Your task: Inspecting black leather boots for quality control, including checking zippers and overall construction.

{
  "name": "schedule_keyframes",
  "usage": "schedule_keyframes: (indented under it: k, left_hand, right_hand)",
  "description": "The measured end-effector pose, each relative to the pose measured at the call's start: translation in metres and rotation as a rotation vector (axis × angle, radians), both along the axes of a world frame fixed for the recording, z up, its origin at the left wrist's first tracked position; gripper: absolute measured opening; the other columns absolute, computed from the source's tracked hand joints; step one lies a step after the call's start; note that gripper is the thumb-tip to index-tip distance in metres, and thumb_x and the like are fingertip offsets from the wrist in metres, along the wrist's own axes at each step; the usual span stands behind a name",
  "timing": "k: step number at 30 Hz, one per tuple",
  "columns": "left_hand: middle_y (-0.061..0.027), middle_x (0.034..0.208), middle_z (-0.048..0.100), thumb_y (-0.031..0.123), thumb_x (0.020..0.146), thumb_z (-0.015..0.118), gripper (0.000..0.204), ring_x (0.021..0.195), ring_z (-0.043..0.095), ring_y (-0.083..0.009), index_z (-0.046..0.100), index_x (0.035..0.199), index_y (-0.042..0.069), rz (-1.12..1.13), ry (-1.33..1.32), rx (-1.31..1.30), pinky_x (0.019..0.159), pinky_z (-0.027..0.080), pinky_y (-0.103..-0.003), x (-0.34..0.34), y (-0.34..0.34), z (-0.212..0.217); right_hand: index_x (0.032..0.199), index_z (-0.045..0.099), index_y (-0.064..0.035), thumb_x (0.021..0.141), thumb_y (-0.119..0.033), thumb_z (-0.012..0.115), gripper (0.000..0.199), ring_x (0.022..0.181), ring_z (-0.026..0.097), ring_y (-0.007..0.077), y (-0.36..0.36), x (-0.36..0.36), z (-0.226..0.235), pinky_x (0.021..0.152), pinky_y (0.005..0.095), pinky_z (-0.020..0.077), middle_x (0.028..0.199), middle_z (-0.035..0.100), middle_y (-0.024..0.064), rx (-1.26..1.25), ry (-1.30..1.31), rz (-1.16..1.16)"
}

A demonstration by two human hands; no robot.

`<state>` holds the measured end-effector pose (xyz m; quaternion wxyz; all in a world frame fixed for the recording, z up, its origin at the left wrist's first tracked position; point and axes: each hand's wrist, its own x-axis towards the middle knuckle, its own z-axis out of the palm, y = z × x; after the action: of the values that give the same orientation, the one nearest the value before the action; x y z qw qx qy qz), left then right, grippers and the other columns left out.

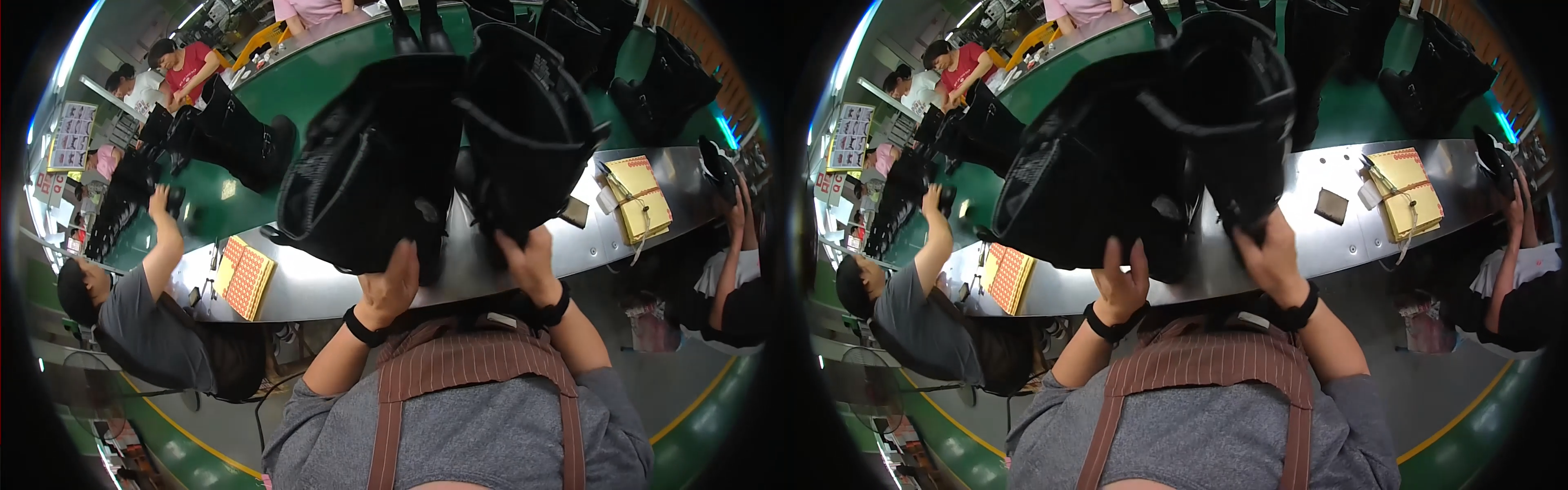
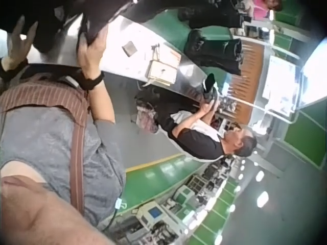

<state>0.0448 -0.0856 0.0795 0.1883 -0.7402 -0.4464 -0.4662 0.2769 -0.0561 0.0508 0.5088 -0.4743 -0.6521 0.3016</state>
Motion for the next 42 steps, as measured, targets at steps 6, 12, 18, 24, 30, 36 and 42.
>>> schedule_keyframes:
  k: [6,12,18,24,30,36,42]
  left_hand:
    - [-0.0183,0.104,0.061,0.007,0.075,0.073,0.043,0.09,0.061,-0.0326,0.055,0.113,-0.003,-0.017,-0.349,0.107,0.085,0.047,-0.038,-0.009,0.005,-0.035]
    - [-0.0284,0.139,0.025,0.025,0.068,0.079,0.104,0.126,0.034,-0.0382,0.012,0.144,0.0,-0.132,-0.408,0.592,0.108,0.026,-0.051,-0.017,0.008,0.054]
    - [-0.0099,0.096,0.054,0.025,0.061,0.084,0.057,0.099,0.052,-0.0295,0.061,0.107,0.0,0.041,0.02,-0.161,0.105,0.03,-0.054,-0.015,-0.029,0.162]
    - [0.0032,0.061,0.032,0.022,0.041,0.08,0.041,0.069,0.043,-0.0201,0.076,0.081,0.015,-0.304,0.128,-0.339,0.101,0.029,-0.063,-0.013,-0.056,0.185]
    - [0.0046,0.061,0.033,0.02,0.035,0.077,0.048,0.067,0.04,-0.0177,0.076,0.082,0.012,-0.257,0.044,-0.403,0.077,0.039,-0.038,-0.03,-0.073,0.177]
    - [0.0028,0.064,0.033,0.021,0.041,0.085,0.047,0.067,0.036,-0.0169,0.076,0.085,0.01,-0.276,0.01,-0.304,0.057,0.027,-0.027,-0.028,-0.056,0.173]
    - [0.0035,0.067,0.037,0.027,0.039,0.087,0.049,0.059,0.04,-0.0139,0.076,0.084,0.012,-0.268,-0.022,-0.126,0.075,0.047,-0.037,-0.024,-0.067,0.192]
  right_hand:
    - [0.115,0.056,0.0041,0.078,-0.003,0.067,0.039,0.095,0.06,0.0213,0.002,0.034,-0.021,0.086,0.0319,0.0455,0.106,0.063,0.0126,-0.014,0.208,-0.022]
    - [0.094,0.053,-0.0028,0.069,0.004,0.065,0.029,0.086,0.054,0.0218,-0.035,0.03,-0.011,0.077,0.0326,0.0418,0.097,0.057,0.0135,0.538,-0.018,-0.203]
    - [0.106,0.059,-0.0008,0.081,-0.002,0.061,0.025,0.07,0.056,0.0144,-0.015,-0.03,0.032,0.063,0.0266,0.0444,0.091,0.061,0.0078,0.196,0.085,0.205]
    - [0.114,0.055,-0.0003,0.087,-0.019,0.064,0.034,0.059,0.048,0.0085,0.046,-0.061,0.071,0.055,0.0243,0.0397,0.096,0.059,0.0053,-0.025,0.164,0.308]
    - [0.106,0.065,-0.0018,0.092,-0.034,0.061,0.036,0.054,0.036,0.0058,0.062,-0.085,0.082,0.049,0.026,0.0326,0.071,0.051,-0.0002,-0.06,0.18,0.296]
    - [0.099,0.066,0.001,0.091,-0.02,0.065,0.023,0.058,0.038,0.0024,0.057,-0.083,0.115,0.051,0.0212,0.0314,0.064,0.048,-0.0034,0.243,0.332,0.175]
    - [0.098,0.066,0.0027,0.093,-0.016,0.062,0.02,0.063,0.04,0.0022,0.055,-0.075,0.134,0.055,0.0196,0.0345,0.067,0.05,-0.0054,0.26,0.456,0.216]
